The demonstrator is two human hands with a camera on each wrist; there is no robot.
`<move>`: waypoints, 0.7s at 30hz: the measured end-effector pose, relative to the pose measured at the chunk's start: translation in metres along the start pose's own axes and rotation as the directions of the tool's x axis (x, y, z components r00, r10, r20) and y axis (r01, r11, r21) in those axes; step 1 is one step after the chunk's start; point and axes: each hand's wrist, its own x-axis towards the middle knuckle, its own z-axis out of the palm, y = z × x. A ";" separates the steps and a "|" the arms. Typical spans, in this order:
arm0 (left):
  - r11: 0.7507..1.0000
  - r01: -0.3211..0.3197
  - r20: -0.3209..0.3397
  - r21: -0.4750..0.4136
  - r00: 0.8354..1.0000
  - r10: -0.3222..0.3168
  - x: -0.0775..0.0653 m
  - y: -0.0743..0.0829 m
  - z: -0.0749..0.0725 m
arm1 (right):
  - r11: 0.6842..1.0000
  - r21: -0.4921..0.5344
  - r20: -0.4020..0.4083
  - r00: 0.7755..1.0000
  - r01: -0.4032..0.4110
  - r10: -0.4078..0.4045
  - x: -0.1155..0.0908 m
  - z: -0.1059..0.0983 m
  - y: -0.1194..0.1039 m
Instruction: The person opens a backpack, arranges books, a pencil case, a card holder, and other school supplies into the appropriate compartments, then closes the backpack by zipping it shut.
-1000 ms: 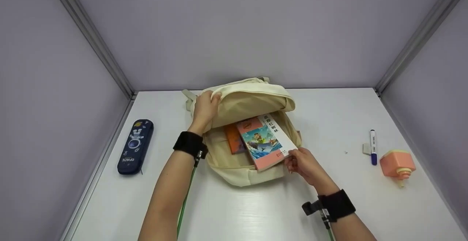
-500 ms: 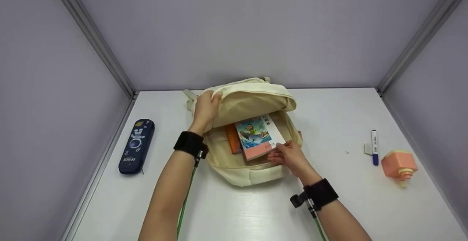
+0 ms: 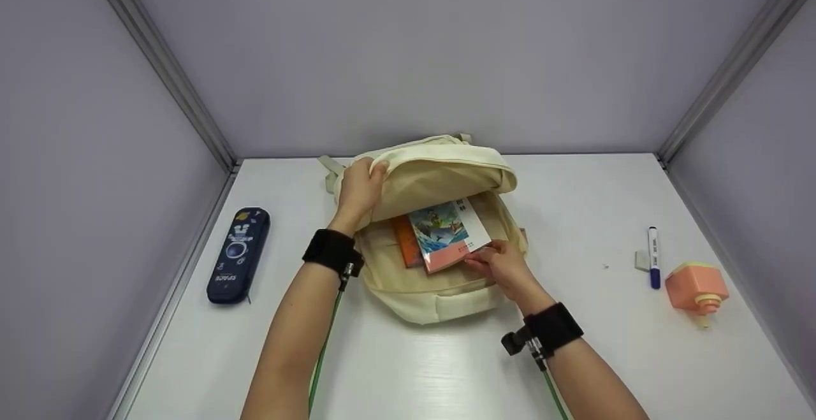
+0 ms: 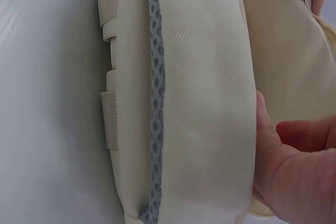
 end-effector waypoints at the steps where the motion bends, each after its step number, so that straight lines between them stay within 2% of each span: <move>1: 1.000 0.002 0.002 0.002 1.000 -0.002 0.000 0.000 0.000 | 1.000 -0.001 0.007 1.000 0.004 -0.004 0.001 0.001 0.000; 10: 0.998 -0.006 0.041 0.056 0.999 0.004 -0.001 -0.002 0.001 | 0.998 -0.049 0.053 0.998 0.043 -0.041 0.009 0.007 0.004; 16: 0.999 -0.018 0.036 0.047 0.999 0.016 -0.001 -0.002 0.001 | 0.991 -0.098 0.089 0.993 0.088 -0.080 0.011 0.003 0.008; 21: 0.999 -0.017 0.040 0.034 0.999 0.016 -0.001 -0.002 0.001 | 0.990 -0.120 0.110 0.992 0.072 -0.059 0.005 -0.002 0.006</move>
